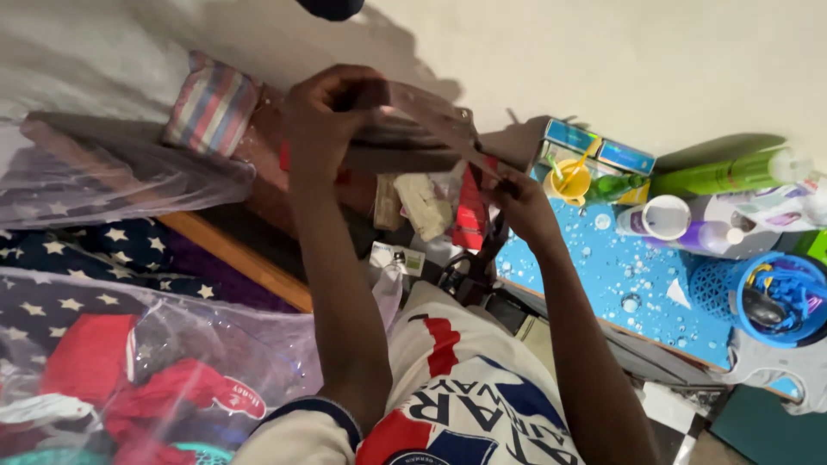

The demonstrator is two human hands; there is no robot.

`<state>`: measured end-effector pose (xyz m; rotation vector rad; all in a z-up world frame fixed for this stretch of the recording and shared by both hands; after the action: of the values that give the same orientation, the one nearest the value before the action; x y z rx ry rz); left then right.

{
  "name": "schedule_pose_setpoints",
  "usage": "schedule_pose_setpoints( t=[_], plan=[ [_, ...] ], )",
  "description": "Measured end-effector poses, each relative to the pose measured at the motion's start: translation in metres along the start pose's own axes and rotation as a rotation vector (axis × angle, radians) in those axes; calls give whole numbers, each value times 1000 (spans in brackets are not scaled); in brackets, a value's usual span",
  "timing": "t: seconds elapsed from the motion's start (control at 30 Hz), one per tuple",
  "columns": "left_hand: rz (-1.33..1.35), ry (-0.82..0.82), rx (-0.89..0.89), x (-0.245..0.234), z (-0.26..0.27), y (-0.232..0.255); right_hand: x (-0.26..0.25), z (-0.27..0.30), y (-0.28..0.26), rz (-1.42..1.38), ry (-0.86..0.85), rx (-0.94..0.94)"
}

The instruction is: The person folds a pink and black tote bag on the floor, then picks up a brown leather bag, adjusts its strap, and hangs it on a wall hook. The actions occur in a cluttered room with a laptop, fan, and various items visible.

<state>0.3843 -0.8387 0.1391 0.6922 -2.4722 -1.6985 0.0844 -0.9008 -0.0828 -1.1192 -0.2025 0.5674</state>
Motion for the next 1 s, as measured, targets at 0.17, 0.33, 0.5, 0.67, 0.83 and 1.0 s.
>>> schedule_pose_setpoints(
  t=[0.17, 0.33, 0.5, 0.67, 0.83, 1.0],
  plan=[
    [8, -14, 0, -3, 10, -3, 8, 51, -23, -93, -215, 22],
    [-15, -46, 45, 9, 18, -6, -8, 107, -98, -562, -262, -69],
    [91, -13, 60, 5, 31, -11, -29, 129, -154, -366, 63, -222],
    [37, 39, -95, 7, 23, -56, -34, 124, -177, -477, 129, -343],
    [36, -76, -106, 32, 17, -133, -20, 111, -215, -679, 6, -326],
    [-55, -207, 3, 69, 21, -174, -3, 113, -289, -697, -136, -434]
  ],
)
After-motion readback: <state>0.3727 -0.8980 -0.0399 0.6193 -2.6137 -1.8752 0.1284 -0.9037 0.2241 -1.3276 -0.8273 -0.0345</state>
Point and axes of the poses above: each hand's wrist, its own z-axis away from the middle knuckle, its own x-axis out of the palm, y = z × x, the point moved 7 cm from there along -z, towards the middle knuckle, and after that the axes turned 10 degrees about x, right-handed, at the moved point
